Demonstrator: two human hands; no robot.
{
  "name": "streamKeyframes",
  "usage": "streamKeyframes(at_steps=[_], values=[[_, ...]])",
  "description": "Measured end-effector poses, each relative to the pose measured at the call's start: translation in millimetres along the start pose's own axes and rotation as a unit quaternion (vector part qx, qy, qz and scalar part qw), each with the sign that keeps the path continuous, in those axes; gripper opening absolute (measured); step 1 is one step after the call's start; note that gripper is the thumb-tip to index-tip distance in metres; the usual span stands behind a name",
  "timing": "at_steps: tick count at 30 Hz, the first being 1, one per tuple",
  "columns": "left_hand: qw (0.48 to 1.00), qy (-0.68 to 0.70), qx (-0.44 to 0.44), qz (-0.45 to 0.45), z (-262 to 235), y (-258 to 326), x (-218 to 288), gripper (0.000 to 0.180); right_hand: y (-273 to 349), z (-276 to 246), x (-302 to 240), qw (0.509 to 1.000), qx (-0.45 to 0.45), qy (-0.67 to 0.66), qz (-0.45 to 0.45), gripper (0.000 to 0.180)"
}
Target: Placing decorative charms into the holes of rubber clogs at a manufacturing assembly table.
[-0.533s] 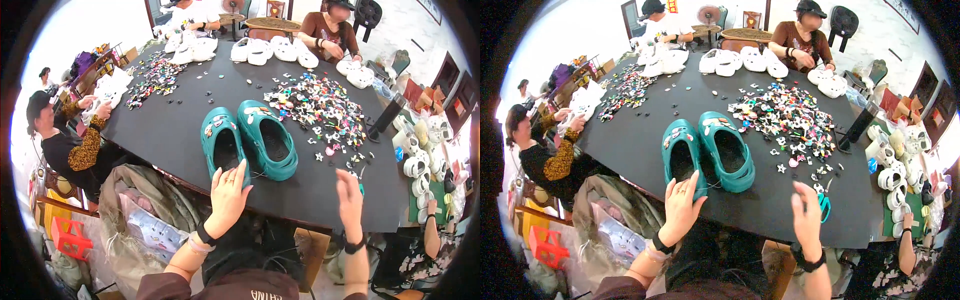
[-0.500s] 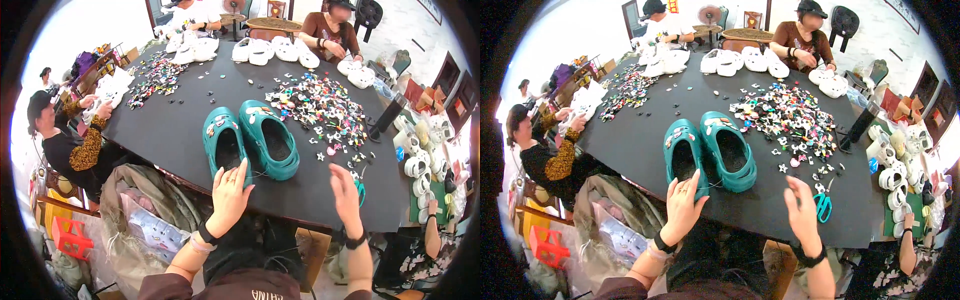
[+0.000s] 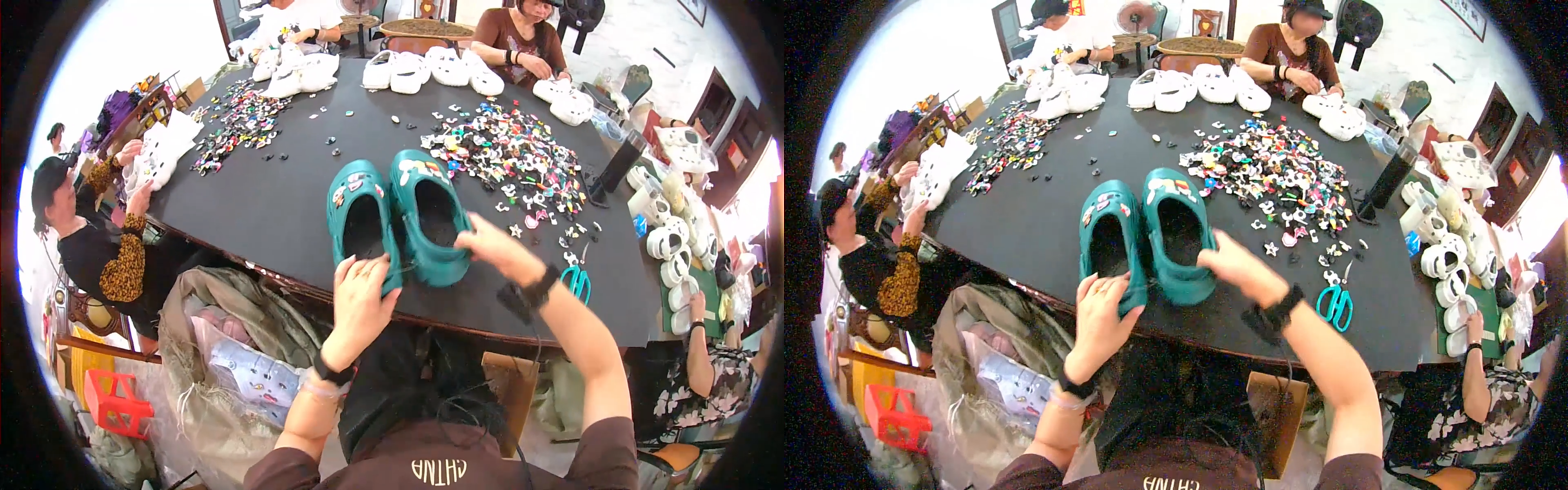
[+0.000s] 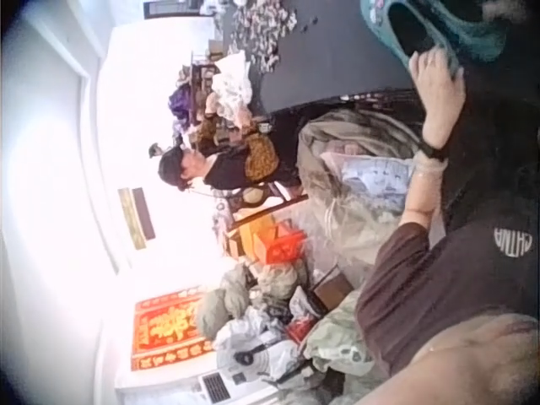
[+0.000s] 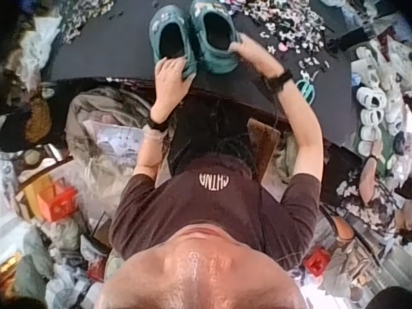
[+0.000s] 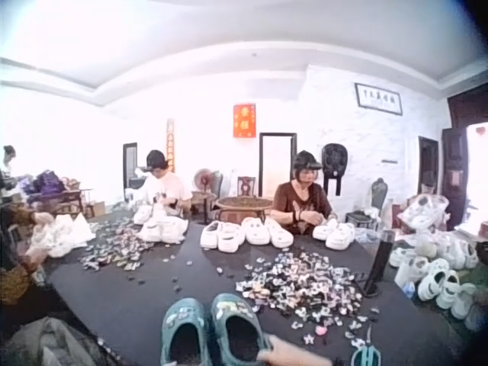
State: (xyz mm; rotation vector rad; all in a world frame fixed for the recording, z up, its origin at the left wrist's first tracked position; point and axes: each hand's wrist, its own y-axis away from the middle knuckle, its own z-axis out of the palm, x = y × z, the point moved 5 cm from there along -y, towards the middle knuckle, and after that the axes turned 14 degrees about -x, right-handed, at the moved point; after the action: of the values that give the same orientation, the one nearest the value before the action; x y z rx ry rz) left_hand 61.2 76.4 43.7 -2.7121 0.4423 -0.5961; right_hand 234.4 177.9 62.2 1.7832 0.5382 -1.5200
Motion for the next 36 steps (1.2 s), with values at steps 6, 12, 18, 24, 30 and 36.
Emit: streamKeyframes(at_steps=[6, 12, 18, 24, 30, 36], values=[[0.988, 0.030, -0.141, 0.052, -37, 38, -18, 0.037, 58, 80, 61, 0.980, 0.068, 0.170, -0.083, 0.072], [0.981, 0.043, -0.191, -0.007, -53, 38, -11, 0.048, 72, 103, 80, 0.991, 0.100, 0.091, -0.007, 0.090], [0.781, 0.611, -0.120, -0.046, -48, 22, 54, 0.062, 66, 100, 100, 0.990, 0.134, 0.018, -0.040, 0.098], [0.541, 0.821, -0.051, -0.177, 28, 5, 65, 0.048, 70, 119, 120, 0.984, 0.136, 0.029, -0.113, 0.095], [0.579, 0.770, 0.039, -0.264, 52, 14, 69, 0.042, 80, 122, 120, 0.983, 0.114, 0.104, -0.103, 0.094], [0.618, 0.734, 0.055, -0.277, 70, 37, 62, 0.044, 109, 83, 93, 0.965, 0.210, 0.140, -0.074, 0.034]])
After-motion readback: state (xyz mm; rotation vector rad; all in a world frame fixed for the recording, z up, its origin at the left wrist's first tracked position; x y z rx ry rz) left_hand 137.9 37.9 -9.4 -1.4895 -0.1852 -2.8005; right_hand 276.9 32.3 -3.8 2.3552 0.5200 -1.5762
